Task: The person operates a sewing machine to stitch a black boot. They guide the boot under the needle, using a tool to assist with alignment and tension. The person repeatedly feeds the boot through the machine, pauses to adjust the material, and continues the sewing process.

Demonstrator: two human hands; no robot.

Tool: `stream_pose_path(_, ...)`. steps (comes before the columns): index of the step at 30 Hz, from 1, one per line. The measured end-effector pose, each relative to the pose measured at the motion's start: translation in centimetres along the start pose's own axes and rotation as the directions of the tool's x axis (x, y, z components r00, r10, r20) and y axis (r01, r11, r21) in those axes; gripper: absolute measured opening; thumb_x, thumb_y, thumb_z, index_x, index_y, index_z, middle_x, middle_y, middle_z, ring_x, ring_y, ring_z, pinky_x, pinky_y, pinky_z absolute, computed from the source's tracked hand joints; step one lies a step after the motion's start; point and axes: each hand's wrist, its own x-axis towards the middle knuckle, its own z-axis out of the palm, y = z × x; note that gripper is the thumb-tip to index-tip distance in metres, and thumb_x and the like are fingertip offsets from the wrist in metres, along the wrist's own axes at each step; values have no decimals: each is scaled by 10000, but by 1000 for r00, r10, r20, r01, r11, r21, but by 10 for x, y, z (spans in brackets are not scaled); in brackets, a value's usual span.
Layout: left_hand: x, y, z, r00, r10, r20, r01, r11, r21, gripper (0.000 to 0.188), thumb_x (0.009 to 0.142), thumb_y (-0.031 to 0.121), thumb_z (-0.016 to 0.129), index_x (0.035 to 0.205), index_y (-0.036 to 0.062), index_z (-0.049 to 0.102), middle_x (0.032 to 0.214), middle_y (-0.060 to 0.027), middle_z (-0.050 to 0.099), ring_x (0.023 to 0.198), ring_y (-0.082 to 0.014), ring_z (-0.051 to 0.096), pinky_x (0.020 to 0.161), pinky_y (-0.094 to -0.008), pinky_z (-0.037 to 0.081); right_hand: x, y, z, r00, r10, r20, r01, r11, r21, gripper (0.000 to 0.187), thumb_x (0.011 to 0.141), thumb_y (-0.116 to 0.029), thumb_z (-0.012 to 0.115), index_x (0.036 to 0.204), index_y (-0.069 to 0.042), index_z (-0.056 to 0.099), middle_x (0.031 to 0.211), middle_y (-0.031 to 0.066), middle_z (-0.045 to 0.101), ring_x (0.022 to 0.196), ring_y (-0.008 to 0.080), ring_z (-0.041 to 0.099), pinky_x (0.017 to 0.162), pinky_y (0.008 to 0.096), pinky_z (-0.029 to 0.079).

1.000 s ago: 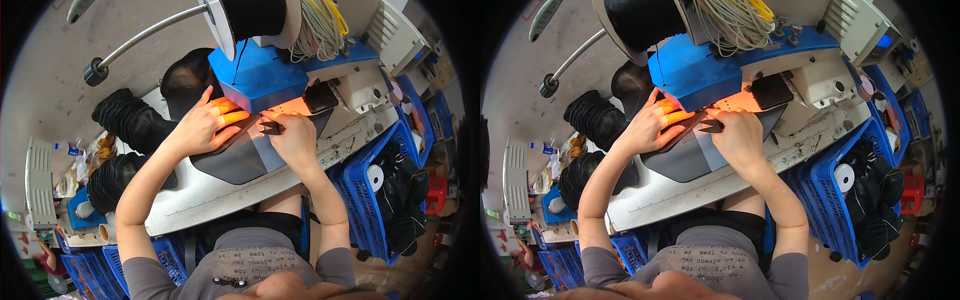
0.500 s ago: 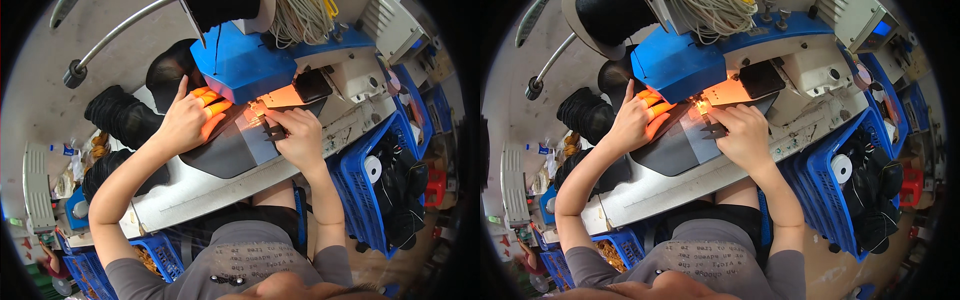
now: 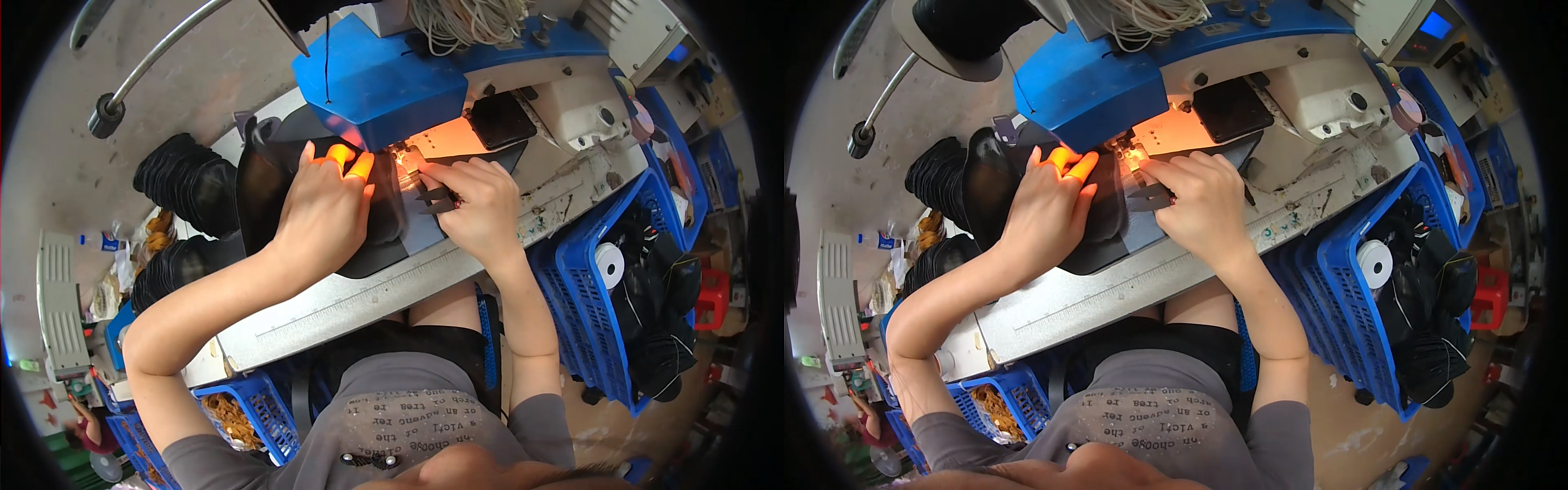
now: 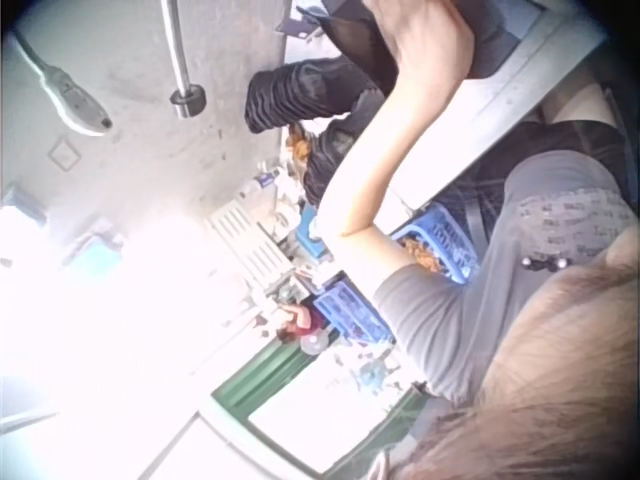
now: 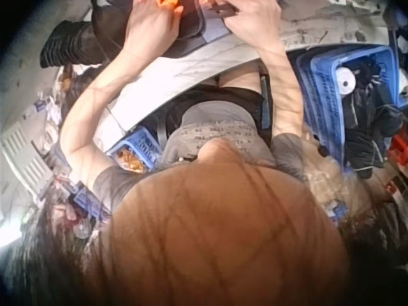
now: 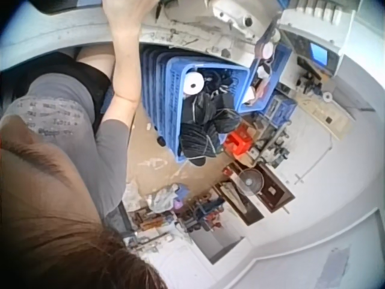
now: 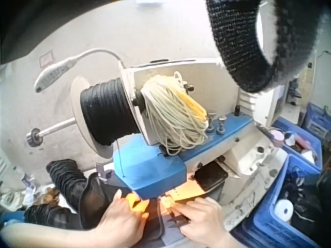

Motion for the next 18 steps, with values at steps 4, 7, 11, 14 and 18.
stream_pose_path(4, -10, 3, -5, 997, 44, 67, -40, 998, -56, 360, 851, 35, 594, 1204, -27, 566, 1073, -231, 550, 970, -392, 563, 1086, -574, 313, 0, 0, 1, 1000, 5, -2, -5, 1000, 15, 382, 547, -34, 611, 906, -83, 730, 715, 46, 652, 691, 252, 589, 632, 365, 429)
stream_pose_path(7, -14, 2, -7, 983, 169, 69, -166, 985, -45, 364, 845, 33, 601, 1203, -27, 569, 1131, -246, 555, 997, -386, 566, 1095, -573, 301, -1, 2, 2, 1000, -8, -15, 8, 1000, 20, 381, 541, -30, 609, 899, -83, 727, 723, 45, 652, 698, 251, 593, 633, 361, 429)
stream_pose_path(11, -4, 0, -17, 965, 210, 158, -224, 972, 75, 374, 877, 129, 604, 1226, -3, 573, 1177, -259, 565, 1019, -370, 579, 1078, -569, 316, 0, 0, 3, 999, -9, -45, 10, 1000, 9, 223, 644, -55, 685, 861, -72, 732, 688, 44, 639, 657, 240, 578, 618, 351, 417)
stream_pose_path(14, 6, -2, -28, 950, 144, 276, -190, 970, 150, 370, 895, 192, 600, 1229, 34, 582, 1141, -247, 578, 1008, -369, 580, 1053, -566, 337, 0, 0, 2, 999, -10, -47, 10, 1000, -6, 143, 703, -76, 728, 845, -67, 736, 668, 45, 632, 632, 234, 570, 607, 347, 411)
stream_pose_path(18, 6, -16, -16, 977, 167, 130, -195, 951, 238, 390, 899, 240, 609, 1249, 68, 591, 1056, -197, 607, 959, -351, 575, 1026, -527, 361, 1, -1, 1, 999, -15, -42, 15, 1000, -9, 135, 712, -88, 736, 845, -66, 736, 667, 47, 631, 630, 234, 569, 600, 349, 408)
